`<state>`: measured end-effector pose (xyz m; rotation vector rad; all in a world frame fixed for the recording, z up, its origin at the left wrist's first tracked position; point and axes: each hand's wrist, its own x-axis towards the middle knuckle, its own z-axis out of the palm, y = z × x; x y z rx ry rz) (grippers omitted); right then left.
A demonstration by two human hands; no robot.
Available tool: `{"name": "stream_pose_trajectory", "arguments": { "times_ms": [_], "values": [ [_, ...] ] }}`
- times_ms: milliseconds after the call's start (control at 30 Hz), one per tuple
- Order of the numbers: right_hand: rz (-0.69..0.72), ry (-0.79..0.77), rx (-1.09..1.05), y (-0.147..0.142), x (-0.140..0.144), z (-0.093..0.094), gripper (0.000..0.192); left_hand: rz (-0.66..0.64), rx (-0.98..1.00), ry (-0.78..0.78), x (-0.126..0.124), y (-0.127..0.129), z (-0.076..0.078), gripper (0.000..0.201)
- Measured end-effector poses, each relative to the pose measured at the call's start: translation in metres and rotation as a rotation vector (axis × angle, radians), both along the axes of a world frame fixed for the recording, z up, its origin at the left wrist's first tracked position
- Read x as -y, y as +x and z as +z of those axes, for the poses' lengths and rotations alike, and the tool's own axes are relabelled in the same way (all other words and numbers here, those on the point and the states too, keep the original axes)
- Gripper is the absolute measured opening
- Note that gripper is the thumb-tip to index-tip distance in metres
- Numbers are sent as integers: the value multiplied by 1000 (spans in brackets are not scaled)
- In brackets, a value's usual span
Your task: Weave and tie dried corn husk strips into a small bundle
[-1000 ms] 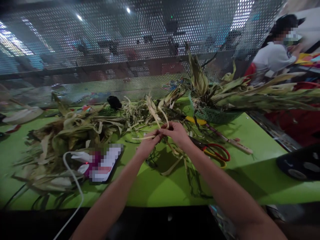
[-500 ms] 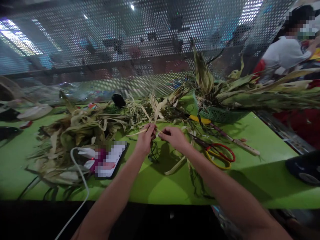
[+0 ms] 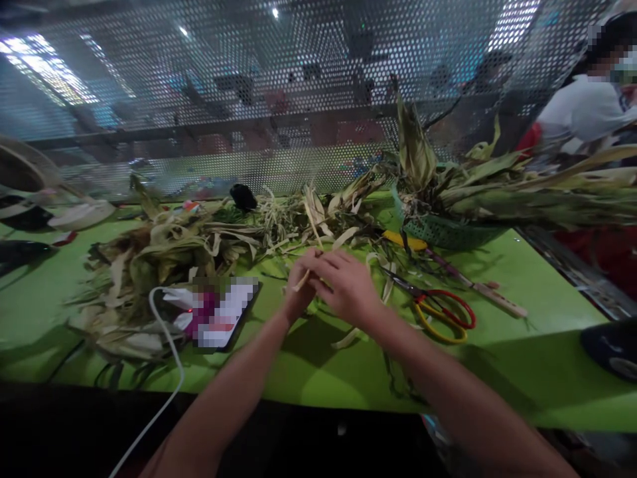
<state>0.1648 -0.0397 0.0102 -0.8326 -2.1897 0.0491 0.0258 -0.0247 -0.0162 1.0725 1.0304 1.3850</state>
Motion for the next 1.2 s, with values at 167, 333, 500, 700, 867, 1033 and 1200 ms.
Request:
{"name": "stream_pose_trajectory", "arguments": {
  "times_ms": [167,333,500,700,867,1033,1200],
  "values": [
    [74,-4,21,-1,4,2,15,77,-218,159,1,0,5,12],
    [-18,-267,-304,12,-9,7,14,8,-43,20,-14,0,1,20],
    [-61,-517,-470,16,-25,3,16,-120,76,-59,-14,-2,-1,20],
    [-84,-537,-531,17,-34,-2,13,-234,259,-66,-9,-5,6,23],
    [-40,-456,-410,19,-35,-9,12,-192,316,-105,-11,-4,5,30],
    [-72,-48,-108,22,-35,-12,19,-176,331,-141,-13,-3,6,31],
    [-61,128,32,23,-37,-13,18,-138,226,-124,-15,-3,1,31]
  ]
}}
